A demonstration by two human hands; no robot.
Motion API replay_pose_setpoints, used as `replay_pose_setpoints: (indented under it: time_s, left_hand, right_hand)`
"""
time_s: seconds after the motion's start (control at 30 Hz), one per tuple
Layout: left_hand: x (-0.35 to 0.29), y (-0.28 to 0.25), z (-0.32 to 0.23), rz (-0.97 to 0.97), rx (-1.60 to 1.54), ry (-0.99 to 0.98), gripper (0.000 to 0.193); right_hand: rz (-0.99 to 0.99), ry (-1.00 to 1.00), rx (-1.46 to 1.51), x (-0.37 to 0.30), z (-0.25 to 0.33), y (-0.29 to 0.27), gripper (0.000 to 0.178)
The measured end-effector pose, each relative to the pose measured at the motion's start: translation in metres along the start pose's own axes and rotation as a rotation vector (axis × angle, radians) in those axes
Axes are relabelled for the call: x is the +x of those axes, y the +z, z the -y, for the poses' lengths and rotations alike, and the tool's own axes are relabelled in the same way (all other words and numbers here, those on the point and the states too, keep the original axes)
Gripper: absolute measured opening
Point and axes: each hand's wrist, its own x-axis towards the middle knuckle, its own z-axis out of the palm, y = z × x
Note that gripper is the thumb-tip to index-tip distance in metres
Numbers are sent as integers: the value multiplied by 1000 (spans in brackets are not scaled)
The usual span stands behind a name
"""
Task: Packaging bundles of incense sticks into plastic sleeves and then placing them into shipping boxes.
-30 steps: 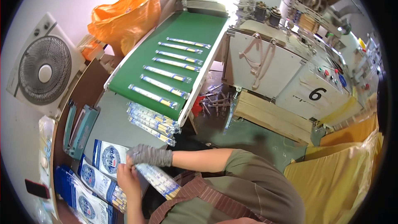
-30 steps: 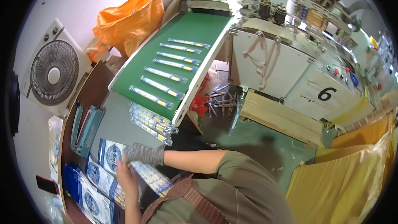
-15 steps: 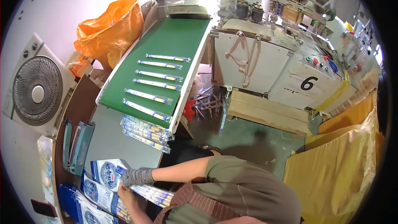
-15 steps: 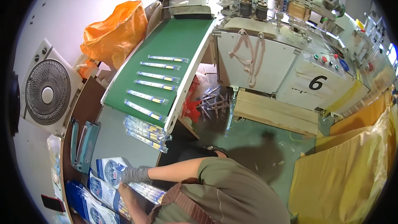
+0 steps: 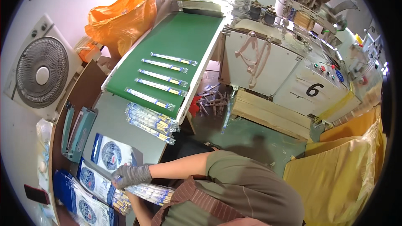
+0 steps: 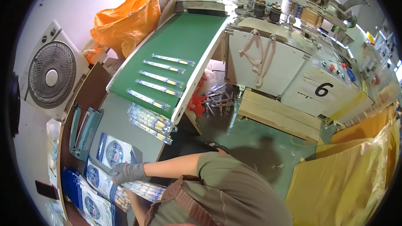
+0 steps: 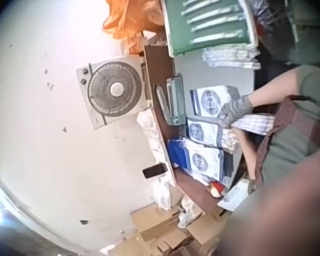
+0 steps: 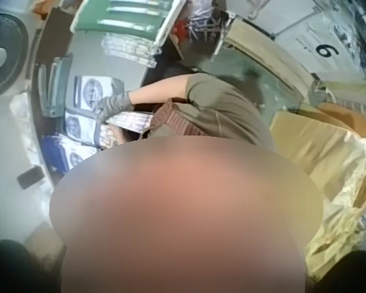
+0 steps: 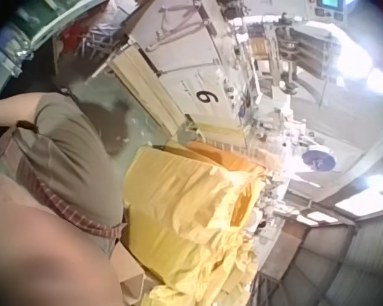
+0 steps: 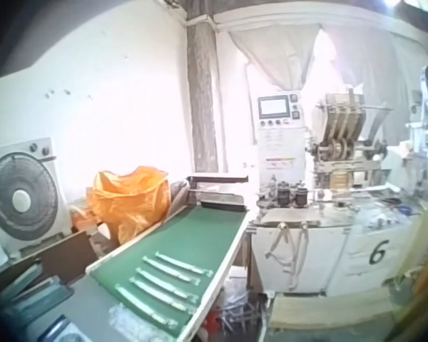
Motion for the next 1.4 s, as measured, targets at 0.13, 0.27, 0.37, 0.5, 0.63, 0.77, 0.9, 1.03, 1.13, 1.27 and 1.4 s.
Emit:
replay_pose_setpoints:
  time_s: [0.13, 0.27, 0.37, 0.5, 0.63, 0.77, 0.9, 1.03, 1.13, 1.27, 1.4]
  left_hand:
    - [-12, 34, -69, 103, 150, -43, 30]
    - [-11, 15, -60, -37, 8, -158, 34]
    - [-11, 12, -51, -181, 81, 77, 34]
    - [-49, 51, -108, -50, 712, 620, 26]
    - [-100, 43, -147, 401, 717, 604, 17]
    - [-106, 21, -143, 533, 570, 426, 15]
    - [-70, 39, -173, 99, 564, 619, 27]
    - [-35, 42, -201, 128, 808, 1007, 32]
    - [-17, 17, -257, -84, 808, 999, 26]
    - [23, -7, -298, 75, 662, 719, 20]
    - [35, -20, -319, 84, 634, 605, 19]
  right_hand:
    - [102, -396, 130, 0, -46, -37, 30]
    - [426, 184, 168, 5, -30, -53, 22]
    - [513, 265, -220, 5, -36, -41, 35]
    - [483, 234, -75, -15, -14, -62, 43]
    - [468, 445, 335, -84, 25, -98, 65]
    - [578, 612, 824, -117, 10, -110, 59]
    - [664, 265, -806, -32, 55, -94, 48]
    - [234, -106, -619, 49, 50, -73, 44]
    - [224, -272, -831, 90, 125, -69, 38]
    - [314, -622, -834, 150, 141, -76, 22]
    - [522, -273, -468, 180, 161, -76, 24]
